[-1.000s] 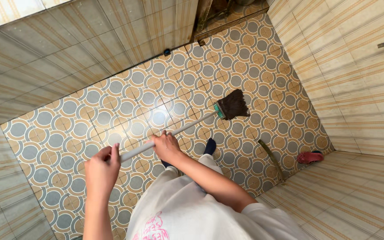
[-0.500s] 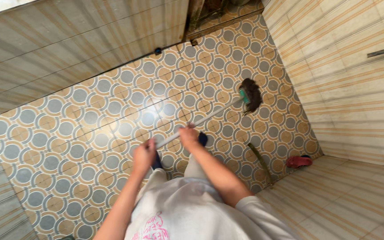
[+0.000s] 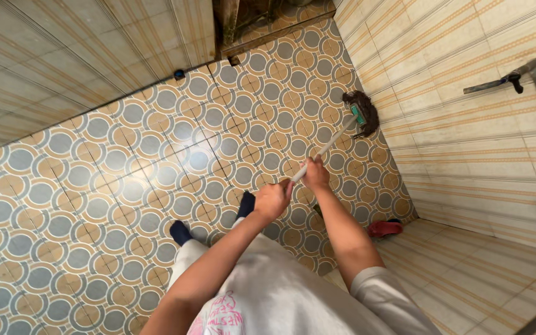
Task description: The person mops a tiled bathroom floor using a string mop with a white handle. They move the mop back and forth across the patterned floor, covering different areas of the room. The person is wearing dark socks and a white t-shirt.
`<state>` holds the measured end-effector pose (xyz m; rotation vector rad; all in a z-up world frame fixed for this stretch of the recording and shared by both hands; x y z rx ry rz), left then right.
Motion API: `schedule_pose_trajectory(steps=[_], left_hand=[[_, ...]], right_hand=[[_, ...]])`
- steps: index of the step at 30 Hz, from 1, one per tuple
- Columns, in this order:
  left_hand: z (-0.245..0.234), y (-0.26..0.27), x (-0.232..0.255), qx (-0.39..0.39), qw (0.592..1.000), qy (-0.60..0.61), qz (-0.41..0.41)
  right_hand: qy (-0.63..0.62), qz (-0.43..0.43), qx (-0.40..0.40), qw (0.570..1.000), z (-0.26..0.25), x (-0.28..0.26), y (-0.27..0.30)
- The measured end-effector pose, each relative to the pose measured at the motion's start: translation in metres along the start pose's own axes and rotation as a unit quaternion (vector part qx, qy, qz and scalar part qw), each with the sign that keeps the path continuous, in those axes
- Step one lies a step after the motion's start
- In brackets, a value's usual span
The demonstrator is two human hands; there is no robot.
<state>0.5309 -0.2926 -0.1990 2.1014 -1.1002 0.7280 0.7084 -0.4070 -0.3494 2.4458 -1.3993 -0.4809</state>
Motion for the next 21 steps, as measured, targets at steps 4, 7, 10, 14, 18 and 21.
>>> schedule_pose_trajectory(steps=[4,7,10,14,18,21], left_hand=[[-0.015,0.003,-0.012,-0.027,0.998,-0.022,-0.059],[-0.065,0.016,-0.028,0.065,0.994,0.019,-0.084],[-0.13,0.031,-0.05,0.123,0.987,0.049,-0.087],[-0.218,0.081,-0.079,0.146,0.977,0.037,-0.151],[-0.3,0.151,-0.084,0.226,0.959,0.023,-0.168],[-0.35,0.206,-0.09,0.268,0.945,0.0,-0.189]], right_hand=[[-0.06,-0.034,-0.029,0.997,0.001,-0.02,-0.007],[-0.079,-0.107,0.031,0.991,-0.015,-0.068,0.002],[-0.155,-0.143,0.02,0.977,-0.027,-0.128,0.021],[-0.194,-0.173,0.041,0.965,-0.052,-0.223,0.069],[-0.231,-0.256,0.074,0.936,-0.076,-0.315,0.132],[-0.254,-0.281,0.022,0.925,-0.074,-0.374,0.175]])
Point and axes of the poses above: each hand's wrist, its own y-axis away from the middle knuckle, its own z-axis out of the palm, x = y × z, the point moved 10 cm from there along -y, towards the middle knuckle, and after that the axes turned 1 degree about z, right-handed, at the moved point
